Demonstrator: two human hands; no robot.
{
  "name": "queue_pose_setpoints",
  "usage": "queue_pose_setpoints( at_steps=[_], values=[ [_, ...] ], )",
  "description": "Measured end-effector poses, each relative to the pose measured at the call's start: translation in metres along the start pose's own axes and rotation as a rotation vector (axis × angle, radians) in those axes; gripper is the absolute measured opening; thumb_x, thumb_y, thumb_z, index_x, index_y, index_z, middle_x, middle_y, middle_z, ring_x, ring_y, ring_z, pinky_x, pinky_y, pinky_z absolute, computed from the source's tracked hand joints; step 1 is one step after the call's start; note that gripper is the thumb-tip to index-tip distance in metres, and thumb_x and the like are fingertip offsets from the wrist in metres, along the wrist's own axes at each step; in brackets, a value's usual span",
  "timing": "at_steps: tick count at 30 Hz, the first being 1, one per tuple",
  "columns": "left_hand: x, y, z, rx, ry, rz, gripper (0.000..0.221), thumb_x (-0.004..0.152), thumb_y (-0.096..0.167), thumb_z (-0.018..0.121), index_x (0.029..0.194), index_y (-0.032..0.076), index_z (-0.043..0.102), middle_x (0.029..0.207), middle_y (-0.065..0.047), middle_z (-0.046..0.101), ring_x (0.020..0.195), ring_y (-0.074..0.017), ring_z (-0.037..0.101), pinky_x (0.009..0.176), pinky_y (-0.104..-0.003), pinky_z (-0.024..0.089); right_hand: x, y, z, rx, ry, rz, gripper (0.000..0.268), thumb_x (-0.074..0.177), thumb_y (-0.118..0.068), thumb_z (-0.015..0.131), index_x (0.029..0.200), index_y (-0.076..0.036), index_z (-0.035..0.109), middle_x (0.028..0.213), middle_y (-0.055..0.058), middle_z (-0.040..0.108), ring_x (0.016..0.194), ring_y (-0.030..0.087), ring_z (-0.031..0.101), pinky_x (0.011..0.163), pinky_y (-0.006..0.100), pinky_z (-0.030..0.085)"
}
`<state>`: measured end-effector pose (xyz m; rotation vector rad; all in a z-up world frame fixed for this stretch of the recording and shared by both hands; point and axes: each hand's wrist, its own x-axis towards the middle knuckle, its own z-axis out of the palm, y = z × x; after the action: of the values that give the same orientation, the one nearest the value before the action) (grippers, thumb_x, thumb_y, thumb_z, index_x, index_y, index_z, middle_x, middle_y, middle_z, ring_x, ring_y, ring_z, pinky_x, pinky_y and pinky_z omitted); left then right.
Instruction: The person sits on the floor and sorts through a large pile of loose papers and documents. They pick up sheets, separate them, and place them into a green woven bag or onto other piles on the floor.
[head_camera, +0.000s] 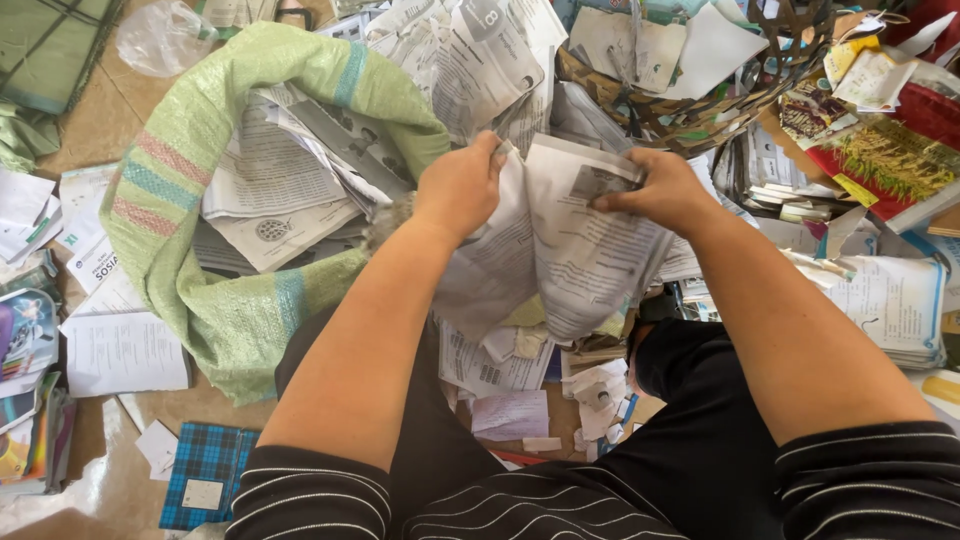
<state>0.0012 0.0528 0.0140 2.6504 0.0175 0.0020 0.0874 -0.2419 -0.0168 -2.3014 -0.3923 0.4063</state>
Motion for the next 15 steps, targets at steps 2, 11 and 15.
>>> queue_pose_setpoints(
  at_steps=[2, 11, 15],
  values=[
    [0.000, -0.002, -0.002, 0.034, 0.016, 0.000, 0.033, 0.106, 0.039, 0.035, 0.120, 0.016, 0.055, 0.086, -0.021, 0.072, 0.087, -0.0436, 0.073, 0.076, -0.056, 0.057, -0.002, 0.002, -0.011, 0.018, 0.030, 0.009, 0.038, 0.066, -0.028, 0.093, 0.097, -0.013, 0.076, 0.083, 0.008, 0.069, 0.084, 0.026, 0.065, 0.078, 0.038, 0.048],
    [-0.004, 0.015, -0.001, 0.103, 0.206, 0.086, 0.042, 0.107, 0.051, 0.037, 0.099, 0.014, 0.056, 0.076, -0.020, 0.069, 0.079, -0.0417, 0.072, 0.069, -0.055, 0.057, -0.012, 0.011, -0.041, 0.152, 0.076, 0.020, 0.019, 0.085, -0.032, 0.087, 0.091, -0.018, 0.076, 0.071, 0.001, 0.062, 0.068, 0.012, 0.056, 0.065, 0.025, 0.042],
    [-0.011, 0.015, -0.018, 0.049, 0.231, 0.130, 0.046, 0.106, 0.052, 0.043, 0.093, 0.011, 0.060, 0.074, -0.022, 0.069, 0.078, -0.0438, 0.071, 0.066, -0.056, 0.056, -0.016, 0.012, -0.045, 0.364, 0.041, 0.045, 0.014, 0.092, -0.024, 0.082, 0.092, -0.014, 0.073, 0.065, 0.000, 0.061, 0.061, 0.007, 0.057, 0.060, 0.021, 0.047]
  ],
)
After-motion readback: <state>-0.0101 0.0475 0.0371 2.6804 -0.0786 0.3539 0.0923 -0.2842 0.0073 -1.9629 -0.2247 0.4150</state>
